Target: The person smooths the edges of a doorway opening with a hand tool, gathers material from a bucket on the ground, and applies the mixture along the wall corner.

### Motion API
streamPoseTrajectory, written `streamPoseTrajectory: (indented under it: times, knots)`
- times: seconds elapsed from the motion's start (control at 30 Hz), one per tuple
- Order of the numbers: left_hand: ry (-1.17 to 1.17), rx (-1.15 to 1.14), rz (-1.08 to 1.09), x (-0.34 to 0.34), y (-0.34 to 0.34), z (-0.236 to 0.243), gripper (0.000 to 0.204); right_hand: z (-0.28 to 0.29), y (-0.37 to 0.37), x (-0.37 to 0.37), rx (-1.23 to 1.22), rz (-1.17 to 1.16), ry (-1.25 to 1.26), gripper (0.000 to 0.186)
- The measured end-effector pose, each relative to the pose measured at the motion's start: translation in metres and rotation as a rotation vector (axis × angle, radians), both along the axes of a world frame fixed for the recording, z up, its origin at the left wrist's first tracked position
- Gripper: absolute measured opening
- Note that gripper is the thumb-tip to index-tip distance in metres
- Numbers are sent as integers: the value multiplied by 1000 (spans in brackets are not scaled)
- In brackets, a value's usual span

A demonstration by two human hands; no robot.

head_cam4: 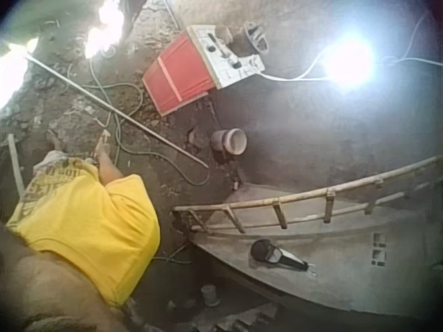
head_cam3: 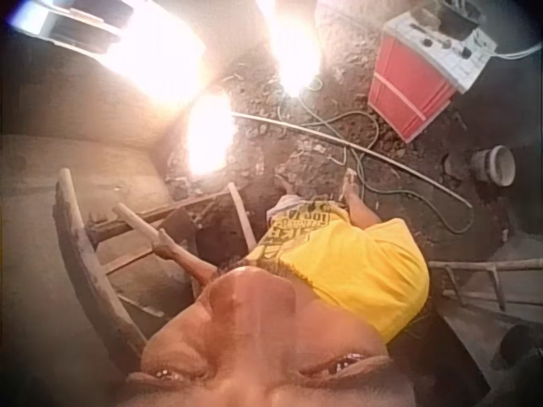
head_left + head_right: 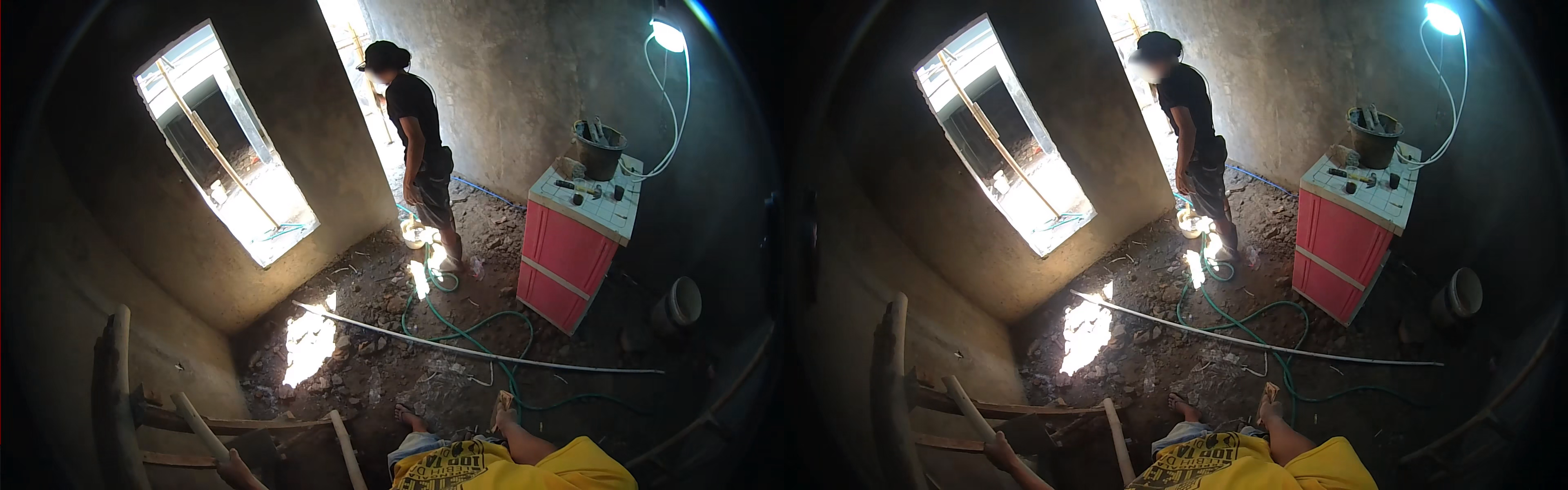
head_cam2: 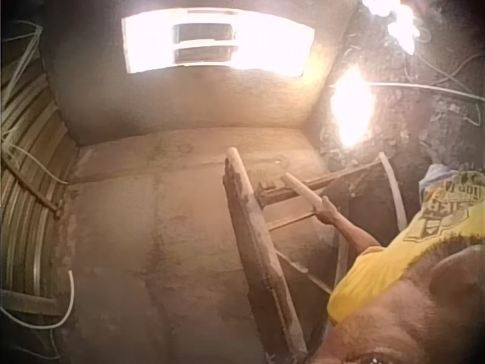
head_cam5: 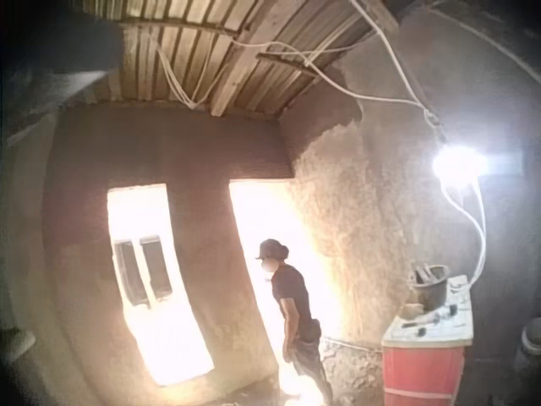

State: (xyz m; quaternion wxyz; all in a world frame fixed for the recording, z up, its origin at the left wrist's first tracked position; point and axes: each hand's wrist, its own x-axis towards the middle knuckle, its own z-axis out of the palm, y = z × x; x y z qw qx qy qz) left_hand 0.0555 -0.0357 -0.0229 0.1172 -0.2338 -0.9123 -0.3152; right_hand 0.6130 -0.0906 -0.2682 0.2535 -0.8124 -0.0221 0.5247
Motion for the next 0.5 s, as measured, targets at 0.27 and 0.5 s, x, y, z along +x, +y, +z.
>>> streamPoseTrajectory:
  times: [0.27,0.5]
  knots:
    - [-27,25,1,1,-2,6,38,0,0,-3,2,15,-7,60]
    - [-27,24,-11,2,-1,5,38,-32,-4,1,23,16,-16,57]
